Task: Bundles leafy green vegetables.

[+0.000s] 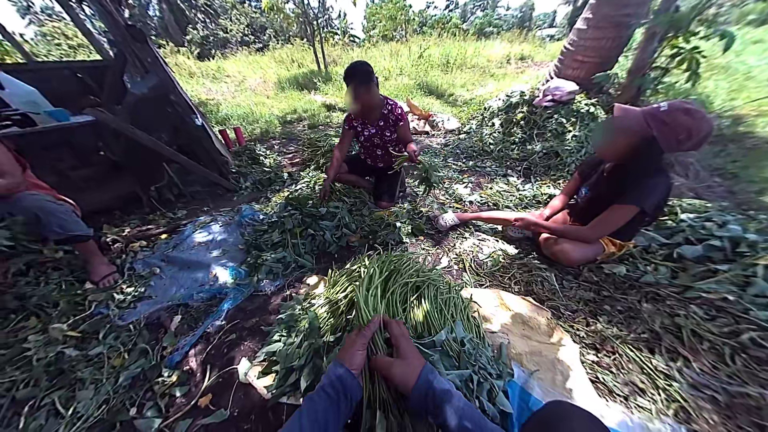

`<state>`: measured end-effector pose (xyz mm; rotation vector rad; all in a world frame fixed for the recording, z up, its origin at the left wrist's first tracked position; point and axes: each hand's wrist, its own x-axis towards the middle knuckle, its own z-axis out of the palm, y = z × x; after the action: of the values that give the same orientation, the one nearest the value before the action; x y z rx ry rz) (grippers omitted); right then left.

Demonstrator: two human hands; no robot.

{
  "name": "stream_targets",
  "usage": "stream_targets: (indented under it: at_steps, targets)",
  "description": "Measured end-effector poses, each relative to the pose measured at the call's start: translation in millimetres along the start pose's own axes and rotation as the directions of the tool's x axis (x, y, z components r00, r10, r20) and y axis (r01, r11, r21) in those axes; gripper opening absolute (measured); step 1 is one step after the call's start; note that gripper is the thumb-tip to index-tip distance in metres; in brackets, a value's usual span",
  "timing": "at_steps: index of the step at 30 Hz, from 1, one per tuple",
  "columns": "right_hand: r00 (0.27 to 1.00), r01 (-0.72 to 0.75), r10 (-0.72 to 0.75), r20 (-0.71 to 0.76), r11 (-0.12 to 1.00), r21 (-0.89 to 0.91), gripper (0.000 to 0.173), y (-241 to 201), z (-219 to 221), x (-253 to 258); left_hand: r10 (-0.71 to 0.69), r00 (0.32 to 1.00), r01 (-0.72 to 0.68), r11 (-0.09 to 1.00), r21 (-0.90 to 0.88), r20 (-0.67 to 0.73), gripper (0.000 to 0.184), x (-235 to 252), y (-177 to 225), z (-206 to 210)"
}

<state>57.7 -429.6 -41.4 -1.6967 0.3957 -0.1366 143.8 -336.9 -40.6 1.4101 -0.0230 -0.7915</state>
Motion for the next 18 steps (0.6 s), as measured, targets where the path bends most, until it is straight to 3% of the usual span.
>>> stream_targets:
  at_steps: [2,3,7,10,13,16,18]
  targets:
    - [0.994,0.019,0.001,-0.113,0.985,0.169,0.078,8.2,5.4,4.7,0.071,0.997,-0.072,0.996,-0.061,-0.021,0.037,6.3,5.7,-3.5]
    - [0.992,0.007,0.013,-0.126,0.988,0.156,0.072,8.7,6.6,5.4,0.105,0.994,-0.106,0.989,-0.105,-0.013,0.034,8.5,9.6,-5.0]
    - [0.98,-0.114,0.13,0.15,0.987,-0.114,0.068,0.3,6.9,-0.1,0.18,0.982,-0.169,0.97,-0.175,0.051,0.039,8.2,24.7,-11.7]
    - [0.966,-0.05,0.082,0.245,0.99,-0.133,0.069,-1.5,12.9,-5.0,0.125,0.987,-0.103,0.975,-0.196,0.105,0.042,1.7,35.1,-13.1]
    - [0.947,0.049,0.003,0.32,0.987,-0.154,0.061,-3.0,10.0,-7.8,0.071,0.966,-0.026,0.983,-0.179,0.248,0.044,-2.3,41.4,-25.0]
    - [0.877,0.035,0.025,0.48,0.993,-0.116,0.054,-12.2,-7.3,-8.2,0.097,0.934,-0.074,0.994,-0.081,0.344,0.035,-9.1,43.4,-36.7]
    - [0.889,-0.047,0.078,0.452,0.996,-0.078,0.056,-12.2,-19.5,-3.2,0.139,0.906,-0.172,0.984,0.048,0.399,0.045,-13.7,44.6,-40.1]
